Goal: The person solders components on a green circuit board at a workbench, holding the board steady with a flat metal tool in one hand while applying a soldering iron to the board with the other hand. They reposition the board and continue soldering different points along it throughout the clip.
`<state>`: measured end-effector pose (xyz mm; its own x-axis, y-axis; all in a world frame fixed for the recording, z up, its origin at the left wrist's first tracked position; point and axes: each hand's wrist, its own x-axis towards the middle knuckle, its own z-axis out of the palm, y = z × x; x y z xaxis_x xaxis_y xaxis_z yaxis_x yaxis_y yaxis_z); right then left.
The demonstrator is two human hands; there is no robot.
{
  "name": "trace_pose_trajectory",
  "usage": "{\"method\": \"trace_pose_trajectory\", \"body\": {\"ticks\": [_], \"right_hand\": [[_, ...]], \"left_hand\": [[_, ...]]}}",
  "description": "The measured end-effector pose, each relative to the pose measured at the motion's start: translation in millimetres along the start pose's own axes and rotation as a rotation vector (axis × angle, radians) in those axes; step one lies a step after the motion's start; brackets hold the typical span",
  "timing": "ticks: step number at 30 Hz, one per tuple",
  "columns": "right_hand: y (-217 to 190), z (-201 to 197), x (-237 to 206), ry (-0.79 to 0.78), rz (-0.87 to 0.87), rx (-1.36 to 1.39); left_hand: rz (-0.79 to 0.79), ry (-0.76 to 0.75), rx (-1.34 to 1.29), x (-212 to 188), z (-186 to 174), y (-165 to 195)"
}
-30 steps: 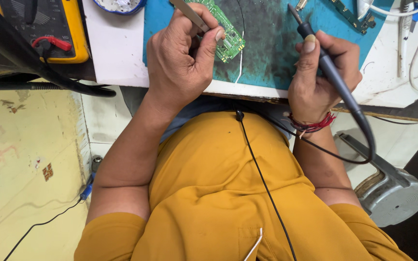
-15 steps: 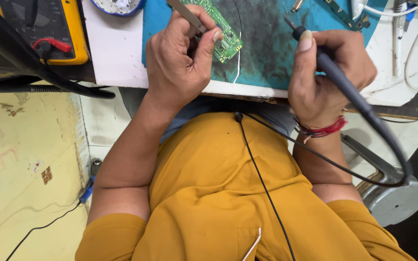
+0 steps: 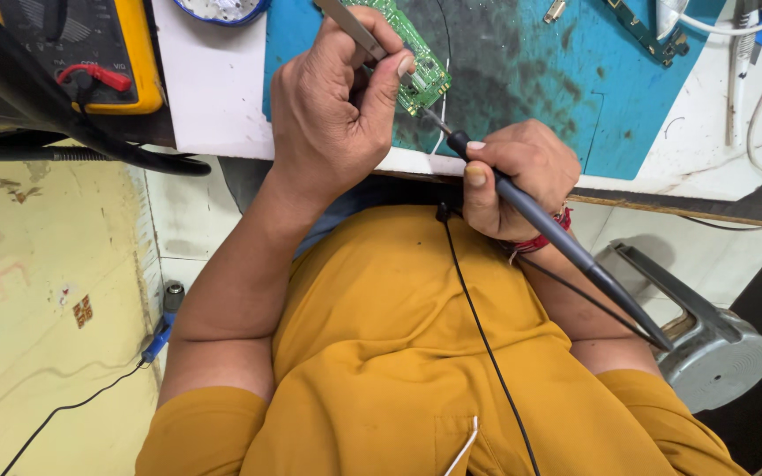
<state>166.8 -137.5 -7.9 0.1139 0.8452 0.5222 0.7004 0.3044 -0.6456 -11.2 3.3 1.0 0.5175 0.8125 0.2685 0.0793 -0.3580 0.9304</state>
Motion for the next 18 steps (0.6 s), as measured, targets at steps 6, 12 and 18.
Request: {"method": "trace_pose_trajectory", "body": {"ticks": [6,12,18], "right_hand": [[-3.1,0.3,6.7,-0.053,-0.055,-0.026],[-3.4,1.3,8.5,-0.045,-0.064,-0.021],[-3.4,0.4,8.9,-0.067,-0.08,-0.037]], "left_hand": [[0.003,0.001,0.014,-0.2,-0.4,-1.0],[0.02,0.002,0.029,0.1,0.3,-1.7],[0.009,0.001,0.023,-0.3,0.2,-1.2]]}}
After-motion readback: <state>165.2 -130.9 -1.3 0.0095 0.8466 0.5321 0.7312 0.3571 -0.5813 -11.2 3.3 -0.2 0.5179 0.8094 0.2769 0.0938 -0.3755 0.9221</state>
